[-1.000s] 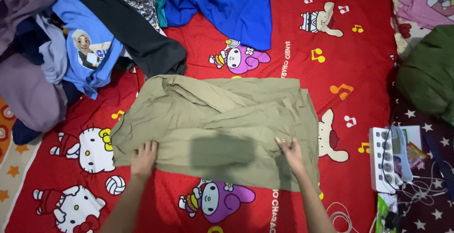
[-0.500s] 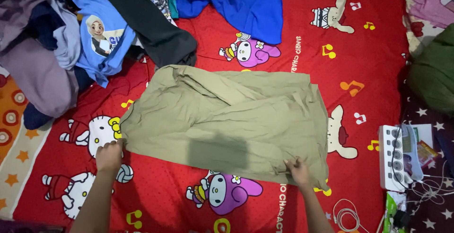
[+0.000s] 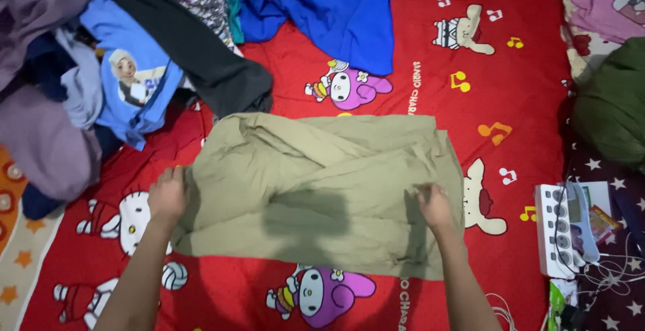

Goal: Folding shirts on a bed.

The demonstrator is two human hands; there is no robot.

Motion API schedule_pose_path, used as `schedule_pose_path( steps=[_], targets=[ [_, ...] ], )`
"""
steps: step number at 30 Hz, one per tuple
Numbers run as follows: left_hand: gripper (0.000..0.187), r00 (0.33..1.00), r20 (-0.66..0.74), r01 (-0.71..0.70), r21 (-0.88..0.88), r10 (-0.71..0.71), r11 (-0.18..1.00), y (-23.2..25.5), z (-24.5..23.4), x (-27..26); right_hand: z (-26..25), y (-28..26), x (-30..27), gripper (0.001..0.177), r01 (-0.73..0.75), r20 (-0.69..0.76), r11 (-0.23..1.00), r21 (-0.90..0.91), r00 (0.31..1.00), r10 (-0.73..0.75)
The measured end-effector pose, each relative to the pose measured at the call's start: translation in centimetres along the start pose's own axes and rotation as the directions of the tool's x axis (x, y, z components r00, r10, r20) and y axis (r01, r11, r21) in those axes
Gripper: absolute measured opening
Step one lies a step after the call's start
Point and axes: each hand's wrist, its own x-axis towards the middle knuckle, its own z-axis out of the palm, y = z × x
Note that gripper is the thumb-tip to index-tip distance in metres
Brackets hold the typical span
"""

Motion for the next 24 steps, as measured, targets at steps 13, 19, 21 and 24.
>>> schedule_pose_path(
  steps=[13, 19, 21, 24],
  targets=[
    [0.086, 0.841, 0.28, -0.539, 0.34, 0.464, 0.771, 20.2, -5.9, 11.3, -0.3, -19.0, 3.2, 0.034, 0.453, 0.29, 0.77, -0.449, 0.889, -0.353],
    [0.036, 0.894, -0.004, -0.412, 0.39, 0.448, 0.824, 16.7, -0.3, 16.1, 0.1, -25.1, 4.9, 0.017, 0.5, 0.412, 0.576, -0.647, 0.864, -0.289],
    [0.018, 0.863, -0.163, -0.396, 0.371, 0.478, 0.84, 15.6, -0.9, 16.7, 1.8, -24.4, 8.9, 0.015, 0.54, 0.446, 0.523, -0.66, 0.841, -0.306],
    [0.024, 0.895, -0.216, -0.368, 0.139, 0.391, 0.919, 14.9, -2.3, 17.9, 3.7, -22.5, 16.2, 0.017, 0.47, 0.316, 0.687, -0.554, 0.882, -0.348]
  ],
)
